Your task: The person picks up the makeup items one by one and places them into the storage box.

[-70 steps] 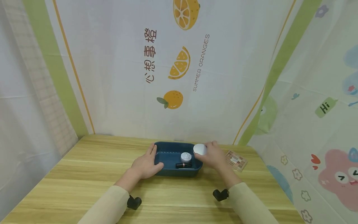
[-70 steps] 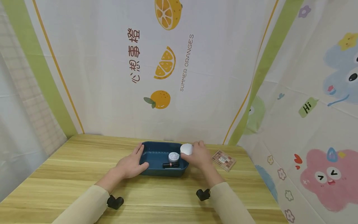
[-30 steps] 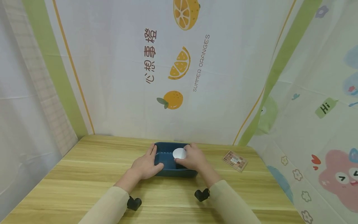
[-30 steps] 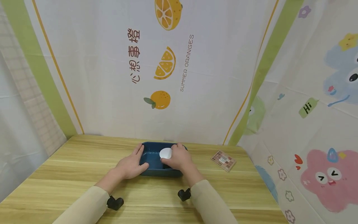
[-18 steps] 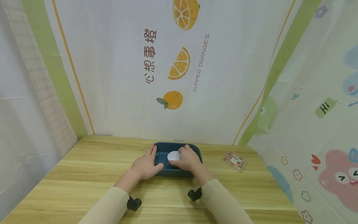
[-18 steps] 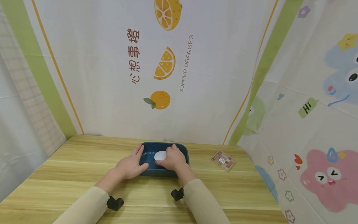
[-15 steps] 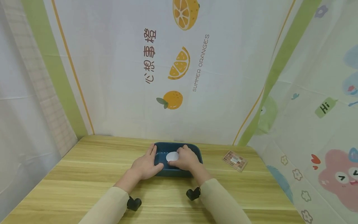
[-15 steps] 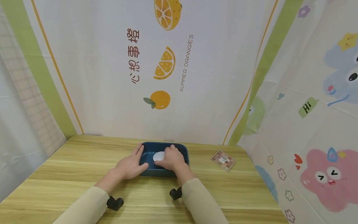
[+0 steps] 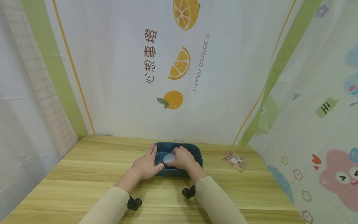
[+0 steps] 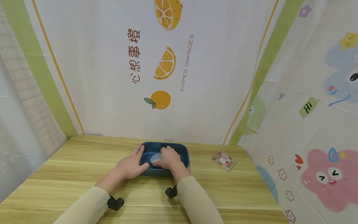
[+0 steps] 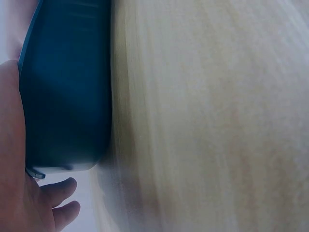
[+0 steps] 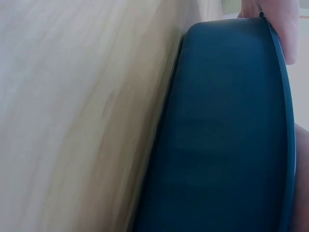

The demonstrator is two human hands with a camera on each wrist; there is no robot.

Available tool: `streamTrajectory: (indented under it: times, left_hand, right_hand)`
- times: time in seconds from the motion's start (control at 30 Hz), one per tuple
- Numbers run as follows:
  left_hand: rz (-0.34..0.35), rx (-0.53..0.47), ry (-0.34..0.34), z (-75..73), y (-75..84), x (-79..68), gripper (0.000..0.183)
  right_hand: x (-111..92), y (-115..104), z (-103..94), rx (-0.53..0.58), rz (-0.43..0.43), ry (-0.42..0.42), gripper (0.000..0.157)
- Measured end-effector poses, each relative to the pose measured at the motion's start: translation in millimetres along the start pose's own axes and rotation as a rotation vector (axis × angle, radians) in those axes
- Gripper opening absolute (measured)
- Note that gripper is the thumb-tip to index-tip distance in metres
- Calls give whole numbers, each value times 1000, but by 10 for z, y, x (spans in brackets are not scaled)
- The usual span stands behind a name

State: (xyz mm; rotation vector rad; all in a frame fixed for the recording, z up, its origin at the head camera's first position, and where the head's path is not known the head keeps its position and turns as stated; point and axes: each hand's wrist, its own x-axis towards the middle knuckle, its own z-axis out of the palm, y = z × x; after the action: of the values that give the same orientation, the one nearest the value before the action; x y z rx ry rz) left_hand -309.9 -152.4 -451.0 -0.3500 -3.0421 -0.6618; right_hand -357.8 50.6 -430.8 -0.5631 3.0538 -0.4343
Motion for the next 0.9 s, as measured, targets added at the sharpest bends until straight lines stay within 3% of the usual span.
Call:
streamTrajectory:
  times: [0.33,0.53,0.77,0.9]
  left_hand:
    - [-9,3,11,-7,18,-12,97]
    - [-8,-9,17,0,19,-13,96]
    - [-6,-14,21,2,17,-16,96]
    - [-5,-15,23,0,12,-19,96]
  right_hand:
    - [75,-46,44,31,41,-46,51]
    - [258,107,251,34,22,-45,52]
    - [73,-69,74,62,12,-56,48]
    - [70,-68,80,50,4,-58,49]
